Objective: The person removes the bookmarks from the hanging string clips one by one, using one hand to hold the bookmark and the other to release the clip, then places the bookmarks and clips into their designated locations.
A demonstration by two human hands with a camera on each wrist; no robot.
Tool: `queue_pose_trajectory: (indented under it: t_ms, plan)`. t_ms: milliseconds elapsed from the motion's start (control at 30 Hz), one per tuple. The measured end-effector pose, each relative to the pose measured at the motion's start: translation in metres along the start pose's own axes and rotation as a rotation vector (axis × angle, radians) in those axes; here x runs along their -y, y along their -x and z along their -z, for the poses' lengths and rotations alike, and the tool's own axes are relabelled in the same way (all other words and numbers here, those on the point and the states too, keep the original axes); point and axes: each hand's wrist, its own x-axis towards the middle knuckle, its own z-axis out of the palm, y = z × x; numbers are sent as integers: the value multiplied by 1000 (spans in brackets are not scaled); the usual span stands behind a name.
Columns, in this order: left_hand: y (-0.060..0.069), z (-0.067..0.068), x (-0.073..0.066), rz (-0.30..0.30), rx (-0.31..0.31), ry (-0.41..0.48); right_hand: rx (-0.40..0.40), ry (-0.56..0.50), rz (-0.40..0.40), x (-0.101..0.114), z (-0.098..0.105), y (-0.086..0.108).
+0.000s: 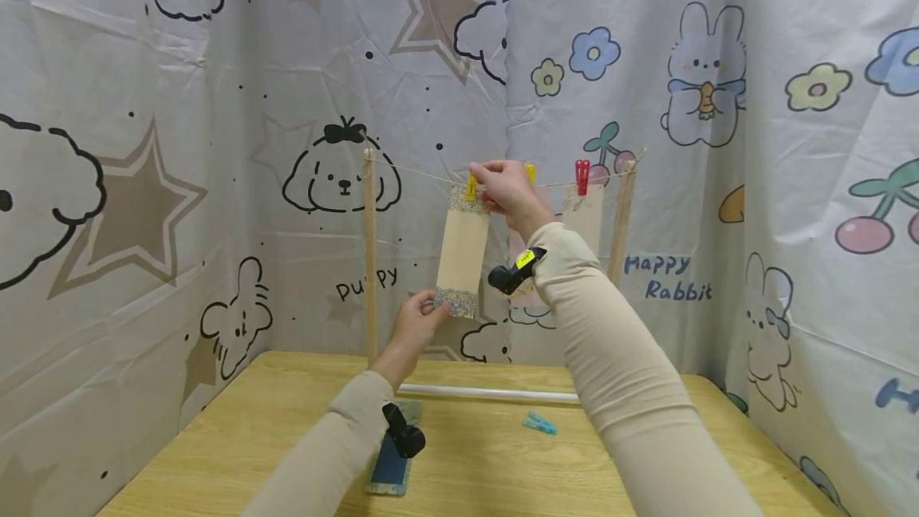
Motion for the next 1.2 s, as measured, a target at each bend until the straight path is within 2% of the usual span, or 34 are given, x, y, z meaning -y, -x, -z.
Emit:
queue_pose_trajectory:
  t_ms: [233, 467, 867, 1200]
  plan:
    - [1, 1, 1, -19, -6, -2, 30, -23, 17, -1, 0, 1]
    - [1, 4, -1, -8, -8, 7, 73, -9, 34, 0, 3, 1]
    - [1, 7, 2, -16, -5, 2, 187, 143, 56, -2, 13, 2]
    - [0, 7, 0, -27, 7, -6, 211, 188, 68, 2, 15, 1]
